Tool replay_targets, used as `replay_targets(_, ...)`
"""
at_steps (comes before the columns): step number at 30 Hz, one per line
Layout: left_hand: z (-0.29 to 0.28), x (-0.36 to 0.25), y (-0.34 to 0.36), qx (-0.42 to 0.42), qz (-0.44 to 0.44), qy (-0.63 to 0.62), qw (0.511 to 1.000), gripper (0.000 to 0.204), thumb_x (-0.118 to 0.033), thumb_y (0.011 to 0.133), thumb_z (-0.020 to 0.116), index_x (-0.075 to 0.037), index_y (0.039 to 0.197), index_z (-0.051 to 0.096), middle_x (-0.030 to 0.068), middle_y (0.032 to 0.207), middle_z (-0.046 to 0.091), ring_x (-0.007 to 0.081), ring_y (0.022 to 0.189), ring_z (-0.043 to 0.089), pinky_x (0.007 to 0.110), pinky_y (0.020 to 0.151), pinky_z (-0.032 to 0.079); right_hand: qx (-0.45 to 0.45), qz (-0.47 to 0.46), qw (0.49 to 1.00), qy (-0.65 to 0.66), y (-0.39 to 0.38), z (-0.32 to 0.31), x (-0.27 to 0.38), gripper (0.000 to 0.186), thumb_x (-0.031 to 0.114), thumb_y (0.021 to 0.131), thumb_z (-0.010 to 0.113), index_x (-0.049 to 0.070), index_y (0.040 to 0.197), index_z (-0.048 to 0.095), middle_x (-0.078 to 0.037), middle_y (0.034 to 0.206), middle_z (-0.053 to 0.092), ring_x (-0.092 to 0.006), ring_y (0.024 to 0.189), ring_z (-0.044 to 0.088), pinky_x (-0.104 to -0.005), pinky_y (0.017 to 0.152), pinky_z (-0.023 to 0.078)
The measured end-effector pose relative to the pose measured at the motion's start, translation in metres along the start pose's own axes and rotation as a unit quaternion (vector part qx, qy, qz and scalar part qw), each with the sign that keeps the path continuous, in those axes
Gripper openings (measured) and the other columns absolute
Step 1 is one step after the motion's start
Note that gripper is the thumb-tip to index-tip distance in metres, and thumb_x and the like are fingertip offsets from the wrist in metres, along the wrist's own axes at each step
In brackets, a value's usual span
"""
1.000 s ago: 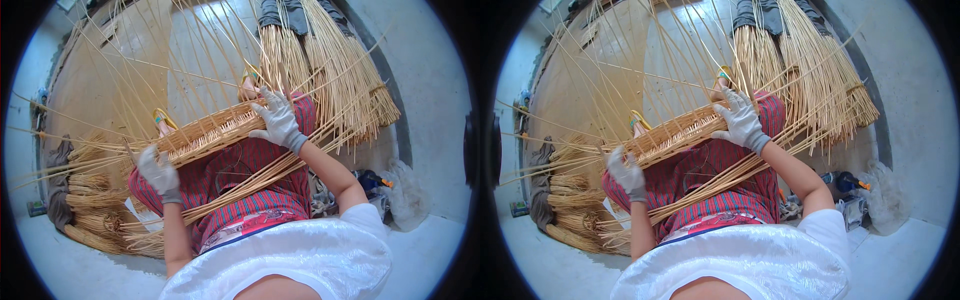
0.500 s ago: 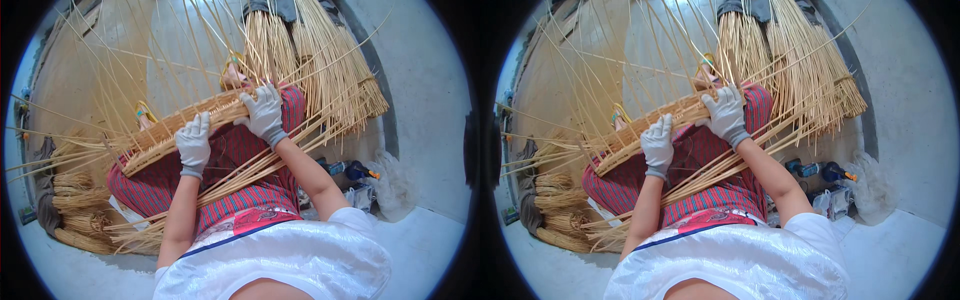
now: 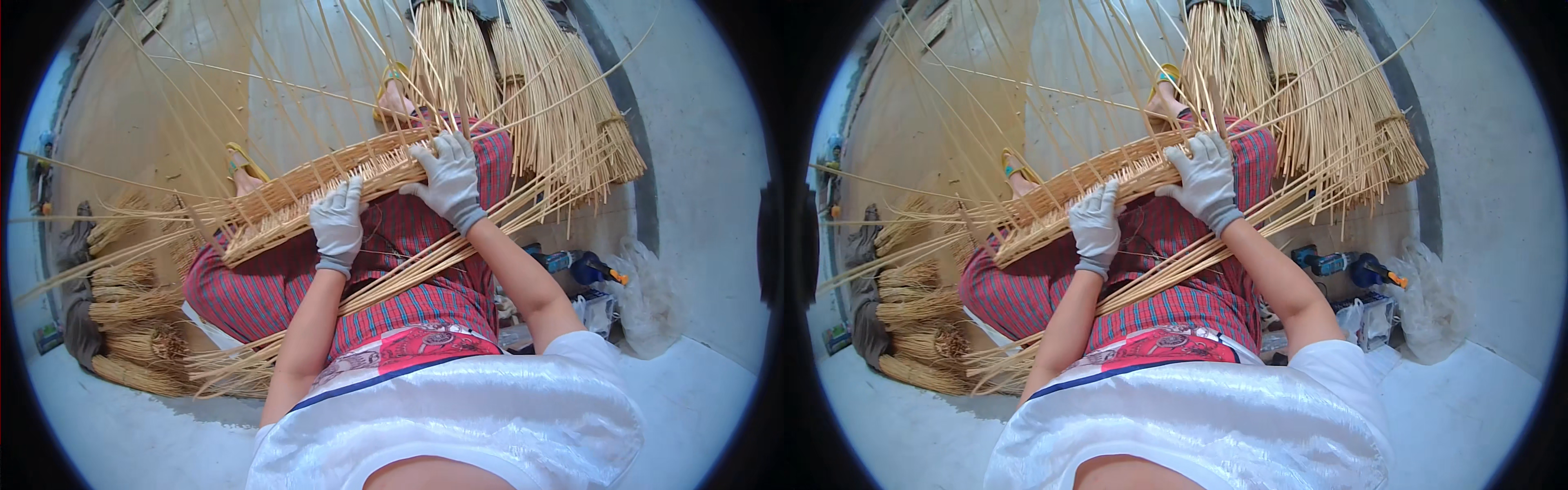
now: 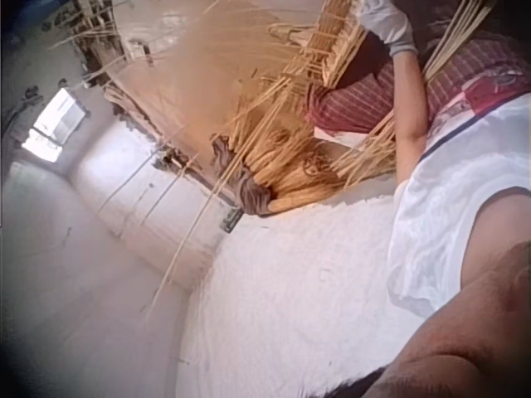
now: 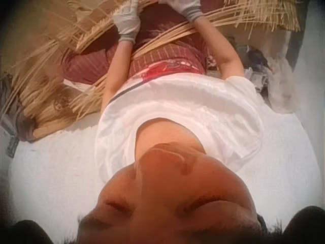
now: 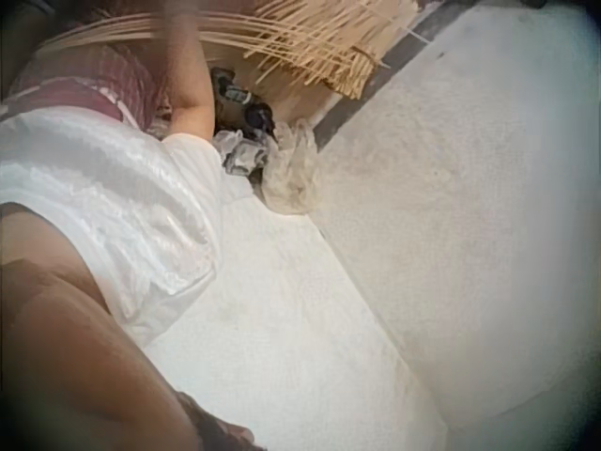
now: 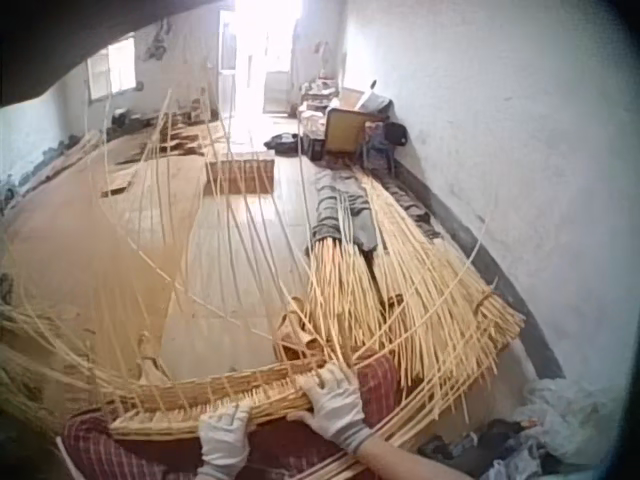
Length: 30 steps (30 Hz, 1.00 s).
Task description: The recorder is weaving a basket or mat using long willow strips while sitting on the floor.
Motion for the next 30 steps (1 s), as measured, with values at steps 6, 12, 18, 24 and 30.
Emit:
replay_targets(6,-0.004,0.026,0.001,0.026,-0.022,-0.1,0.994,0.07,-0.021,0.082,0.087,-0.01,0.146,0.061,0.0136,0.133,0.071,0.0326,0.122,0.066,0.049,0.105,0.048,0.04,-0.185,0.982,0.018,0.007,0.038,0.039,0.094,0.064,0.085,0.075,0.003,0.153,0.055,-0.022,0.16,0.05,-0.0371,0.158,0.034,-0.0579,0.133,0.017)
replay_targets(12,-0.048,0.053,0.039,0.043,0.109,0.003,0.993,0.095,-0.042,0.072,0.092,-0.014,0.155,0.054,0.0077,0.145,0.066,0.032,0.147,0.052,0.057,0.133,0.021,0.047,-0.106,0.992,-0.043,0.014,0.06,0.048,0.103,0.072,0.087,0.063,-0.004,0.155,0.05,-0.021,0.154,0.055,-0.035,0.153,0.041,-0.0531,0.131,0.02)
replay_targets(18,-0.054,0.063,0.071,0.159,0.116,0.072,0.978,0.107,-0.058,0.073,0.086,-0.016,0.163,0.046,0.002,0.104,0.072,0.0295,0.129,0.062,0.061,0.135,0.008,0.04,-0.069,0.996,-0.04,0.019,0.064,0.053,0.095,0.067,0.086,0.068,-0.002,0.149,0.055,-0.014,0.12,0.064,-0.0305,0.122,0.058,-0.0503,0.117,0.036)
replay_targets(24,-0.047,0.065,0.063,0.12,0.08,0.066,0.987,0.105,-0.052,0.073,0.088,-0.02,0.164,0.046,0.0054,0.115,0.07,0.0289,0.122,0.062,0.065,0.133,0.015,-0.058,-0.079,0.994,0.054,0.014,0.082,0.052,0.064,0.048,0.092,0.069,0.002,0.136,0.064,-0.015,0.109,0.067,-0.0341,0.108,0.064,-0.0515,0.107,0.046)
replay_targets(30,-0.015,0.05,0.024,0.172,0.158,0.012,0.972,0.07,-0.016,0.095,0.071,-0.012,0.161,0.047,0.0086,0.147,0.062,0.0341,0.14,0.054,0.058,0.128,0.031,0.074,0.032,0.994,0.08,0.014,0.024,0.069,0.064,0.033,0.087,0.075,0.004,0.142,0.061,-0.018,0.136,0.064,-0.039,0.138,0.056,-0.0542,0.128,0.033)
Point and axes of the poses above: each hand's wrist, its own y-axis towards the middle knuckle, its own z-axis out of the palm, x = y × z, the point moved 2 cm from there along y, towards the middle knuckle
